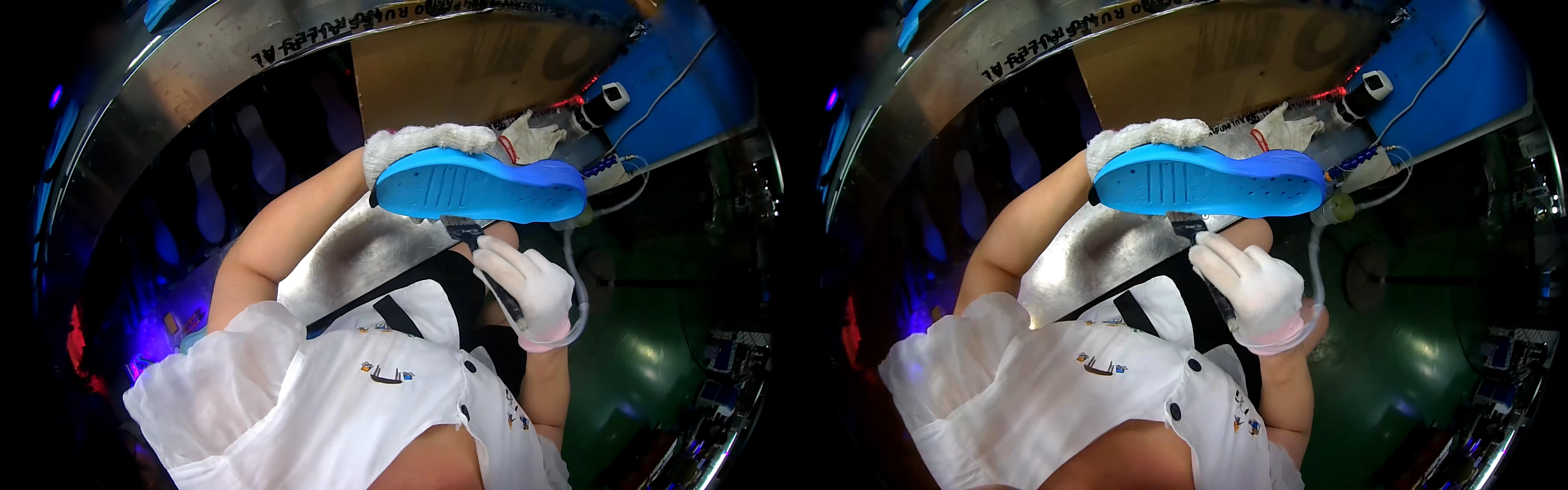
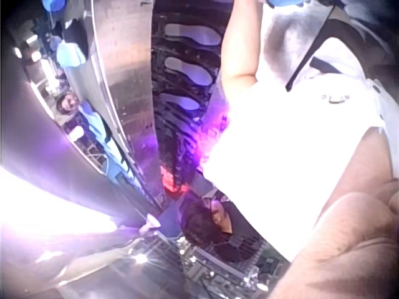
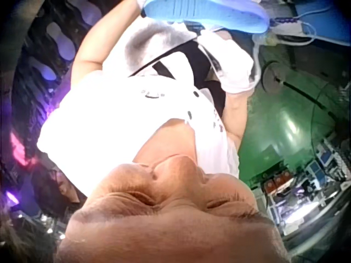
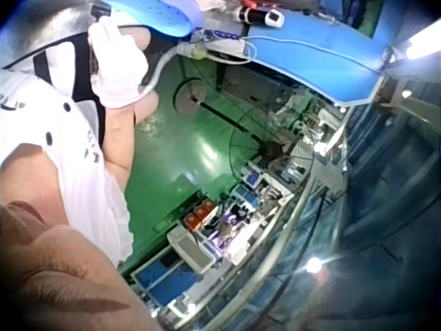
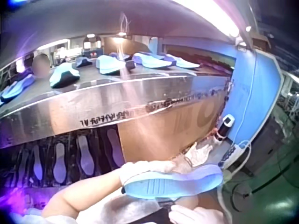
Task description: The person reaches for blue shoe soles from an overhead shelf, applies liquid to the bottom surface using a brush, and places them onto a conveyor belt one by one.
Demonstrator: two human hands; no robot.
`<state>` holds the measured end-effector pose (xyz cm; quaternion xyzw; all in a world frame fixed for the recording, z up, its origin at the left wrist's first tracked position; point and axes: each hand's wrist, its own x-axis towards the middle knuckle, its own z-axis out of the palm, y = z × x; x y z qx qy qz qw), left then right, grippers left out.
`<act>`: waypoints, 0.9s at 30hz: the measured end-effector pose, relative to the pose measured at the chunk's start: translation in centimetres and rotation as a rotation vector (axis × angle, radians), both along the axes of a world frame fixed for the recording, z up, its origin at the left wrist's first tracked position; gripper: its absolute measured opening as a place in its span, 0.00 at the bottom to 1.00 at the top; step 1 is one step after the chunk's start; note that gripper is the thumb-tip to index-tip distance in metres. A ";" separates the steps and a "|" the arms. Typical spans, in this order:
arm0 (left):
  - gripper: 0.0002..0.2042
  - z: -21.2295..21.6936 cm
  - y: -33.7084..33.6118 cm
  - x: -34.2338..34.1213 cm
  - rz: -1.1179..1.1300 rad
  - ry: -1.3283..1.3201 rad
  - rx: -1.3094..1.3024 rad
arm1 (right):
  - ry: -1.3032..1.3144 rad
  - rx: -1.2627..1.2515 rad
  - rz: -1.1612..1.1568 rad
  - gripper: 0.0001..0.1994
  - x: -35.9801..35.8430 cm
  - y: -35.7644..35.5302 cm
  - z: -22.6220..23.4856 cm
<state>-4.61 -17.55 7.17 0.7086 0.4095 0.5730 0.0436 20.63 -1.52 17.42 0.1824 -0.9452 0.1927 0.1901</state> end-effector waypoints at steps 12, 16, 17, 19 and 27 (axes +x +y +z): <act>0.27 6.5 -1.7 3.8 -0.126 -1.388 -0.733 | 0.257 -0.087 -0.095 0.14 -1.4 3.0 -0.1; 0.37 2.1 -0.1 6.4 -0.327 -1.493 -0.457 | -0.017 -0.615 -0.026 0.12 -0.7 1.6 -0.3; 0.39 1.6 0.6 8.0 -0.350 -1.535 -0.363 | 0.065 -0.726 -0.136 0.11 -1.4 1.1 -0.6; 0.41 3.6 1.4 10.7 -0.502 -1.619 -0.345 | 0.345 -0.524 -0.297 0.12 -2.5 0.3 -1.5; 0.44 5.6 -4.1 11.3 -0.346 -1.592 -0.217 | 0.176 -0.979 -0.073 0.10 -0.5 -1.9 -2.4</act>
